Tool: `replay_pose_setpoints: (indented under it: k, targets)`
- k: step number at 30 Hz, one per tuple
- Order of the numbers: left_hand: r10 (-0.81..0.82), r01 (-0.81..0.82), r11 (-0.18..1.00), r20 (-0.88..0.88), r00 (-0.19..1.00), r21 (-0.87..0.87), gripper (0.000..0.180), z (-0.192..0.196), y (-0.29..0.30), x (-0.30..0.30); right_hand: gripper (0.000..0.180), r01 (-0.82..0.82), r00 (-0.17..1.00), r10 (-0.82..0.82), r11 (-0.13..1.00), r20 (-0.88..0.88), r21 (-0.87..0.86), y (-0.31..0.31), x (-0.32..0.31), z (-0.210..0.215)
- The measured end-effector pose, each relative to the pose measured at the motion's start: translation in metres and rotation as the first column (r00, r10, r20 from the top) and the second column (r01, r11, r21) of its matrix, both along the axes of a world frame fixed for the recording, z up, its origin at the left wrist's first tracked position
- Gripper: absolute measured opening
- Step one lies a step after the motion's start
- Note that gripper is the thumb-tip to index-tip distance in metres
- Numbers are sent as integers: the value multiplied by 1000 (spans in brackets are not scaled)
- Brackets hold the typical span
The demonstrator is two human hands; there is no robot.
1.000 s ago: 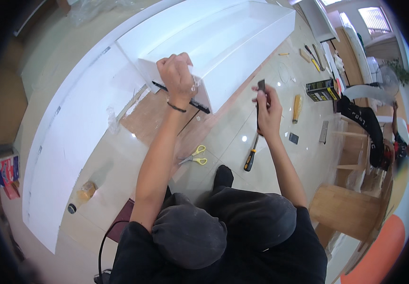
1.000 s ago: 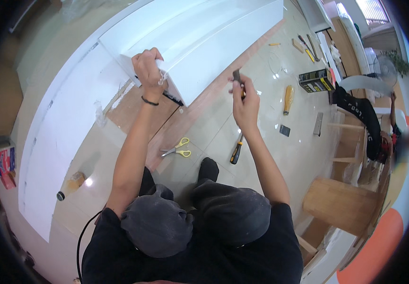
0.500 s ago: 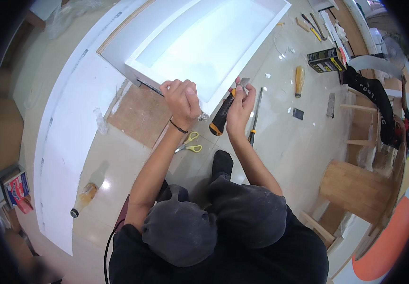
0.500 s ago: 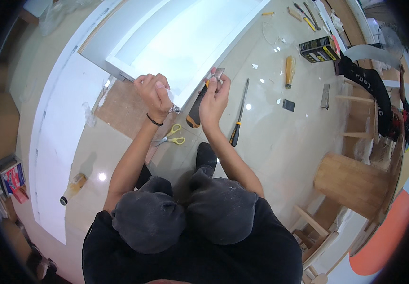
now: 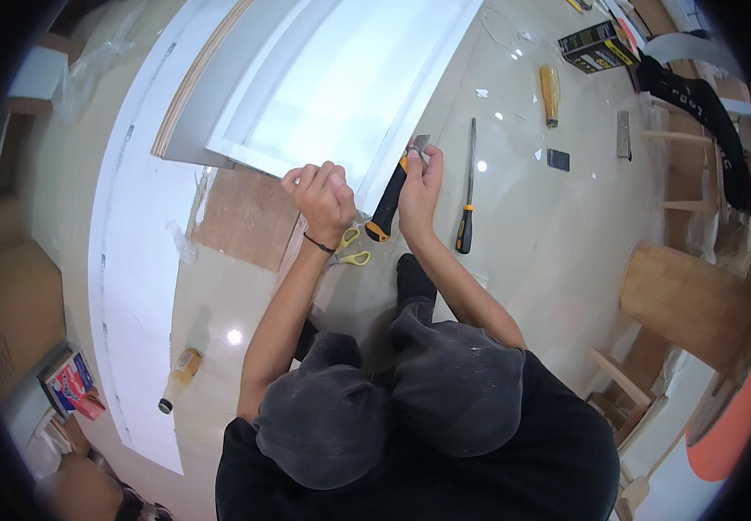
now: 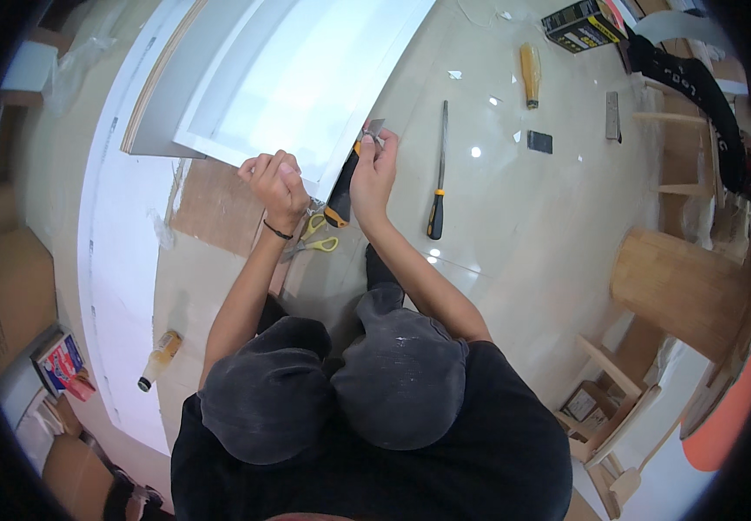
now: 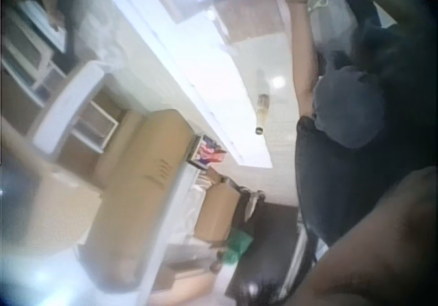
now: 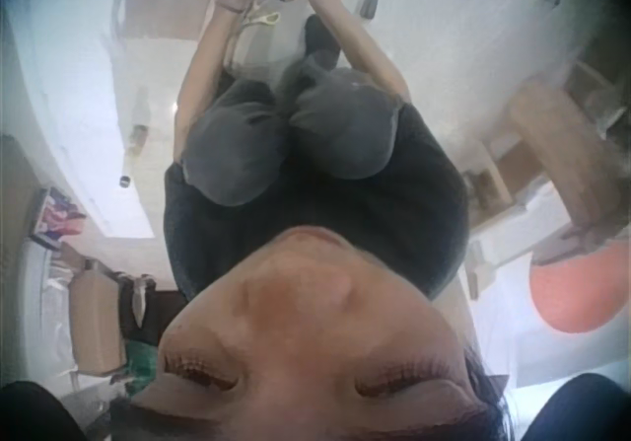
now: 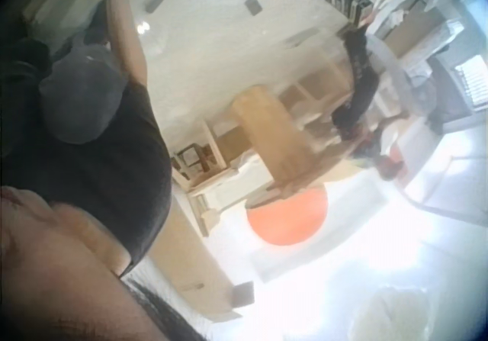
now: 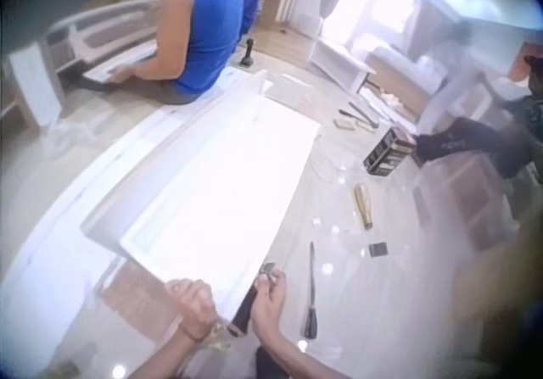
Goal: The person assembles a white drawer unit by removing protective film, marking measurements, and filing edges. They use scissors, a utility knife, a metal file, and sandpaper to prepare and smooth the drawer components.
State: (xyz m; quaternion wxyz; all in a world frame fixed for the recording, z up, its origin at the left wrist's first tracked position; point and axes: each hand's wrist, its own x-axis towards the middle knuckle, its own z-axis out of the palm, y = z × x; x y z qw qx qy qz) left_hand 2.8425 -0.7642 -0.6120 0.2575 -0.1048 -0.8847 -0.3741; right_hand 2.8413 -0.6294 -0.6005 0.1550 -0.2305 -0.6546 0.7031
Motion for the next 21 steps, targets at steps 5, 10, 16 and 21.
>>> replay_pose_setpoints:
  k: [5, 10, 16, 21]
  targets:
    - [-18, 20, 996, 30, 999, -91, 21, -8, -3, 1, 25, 5, 994, -2, 1000, 105, -24, 5, 2, -18]
    - [-18, 23, 993, 47, 999, -114, 20, -17, -5, 3, 25, -19, 989, 12, 999, 150, 49, 3, 5, -34]
    - [-116, 149, 965, 156, 981, -216, 17, 2, -14, 3, 24, -55, 977, 48, 998, 206, 26, 28, 11, -39]
    - [-439, 538, 758, 321, 839, -370, 28, 54, -55, 6, 21, -490, 865, 164, 483, 475, 726, 109, 58, -41]
